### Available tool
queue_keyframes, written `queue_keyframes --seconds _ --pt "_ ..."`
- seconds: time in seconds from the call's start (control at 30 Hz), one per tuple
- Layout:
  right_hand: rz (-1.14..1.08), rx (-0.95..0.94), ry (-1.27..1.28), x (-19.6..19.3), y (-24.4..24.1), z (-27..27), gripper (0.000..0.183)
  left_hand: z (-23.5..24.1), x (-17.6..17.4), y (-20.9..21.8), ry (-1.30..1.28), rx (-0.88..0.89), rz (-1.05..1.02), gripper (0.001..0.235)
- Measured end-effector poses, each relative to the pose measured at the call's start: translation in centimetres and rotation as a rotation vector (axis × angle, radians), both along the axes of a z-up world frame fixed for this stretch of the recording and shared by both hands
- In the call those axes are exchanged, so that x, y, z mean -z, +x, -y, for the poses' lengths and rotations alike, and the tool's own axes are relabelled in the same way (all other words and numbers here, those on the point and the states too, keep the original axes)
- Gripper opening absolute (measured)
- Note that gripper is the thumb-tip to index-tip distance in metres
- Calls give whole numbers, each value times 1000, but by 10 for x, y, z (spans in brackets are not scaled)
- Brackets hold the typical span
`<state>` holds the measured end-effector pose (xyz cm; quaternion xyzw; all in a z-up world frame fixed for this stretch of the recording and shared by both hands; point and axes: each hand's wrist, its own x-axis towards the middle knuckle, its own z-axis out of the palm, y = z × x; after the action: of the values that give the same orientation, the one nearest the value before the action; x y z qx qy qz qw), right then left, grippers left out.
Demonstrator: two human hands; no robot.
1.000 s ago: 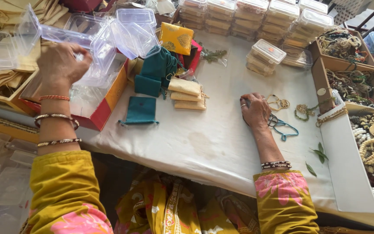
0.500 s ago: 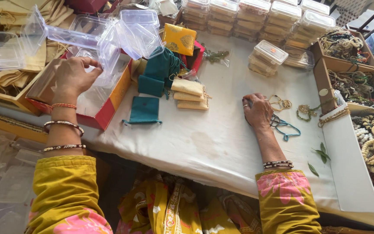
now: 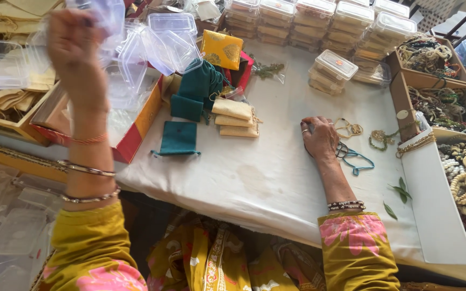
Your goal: The person picks up small beige fabric pouches from a stack on the table and places them one at a time into clear plastic containers, closing each lid and stacking the filled containers. At the end they handle a small piece of jewelry from a box.
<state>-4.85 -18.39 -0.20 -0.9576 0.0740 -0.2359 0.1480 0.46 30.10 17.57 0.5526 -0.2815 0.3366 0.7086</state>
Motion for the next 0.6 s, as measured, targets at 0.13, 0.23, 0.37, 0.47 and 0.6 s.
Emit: queue_keyframes --seconds 0.13,0.23,0.37,0.47,0.6 --pt "18 15 7 -2 0 -3 19 78 9 -11 121 118 105 12" --pt "125 -40 21 -10 -4 -9 22 143 33 -14 253 160 43 16" --pt "287 -135 172 -7 -1 -3 29 218 77 -14 711 -23 53 11" --pt "311 -112 428 8 11 17 37 260 113 -12 1012 -54 242 11" --pt "300 -183 1086 0 12 25 54 287 144 -5 1217 -122 411 20"
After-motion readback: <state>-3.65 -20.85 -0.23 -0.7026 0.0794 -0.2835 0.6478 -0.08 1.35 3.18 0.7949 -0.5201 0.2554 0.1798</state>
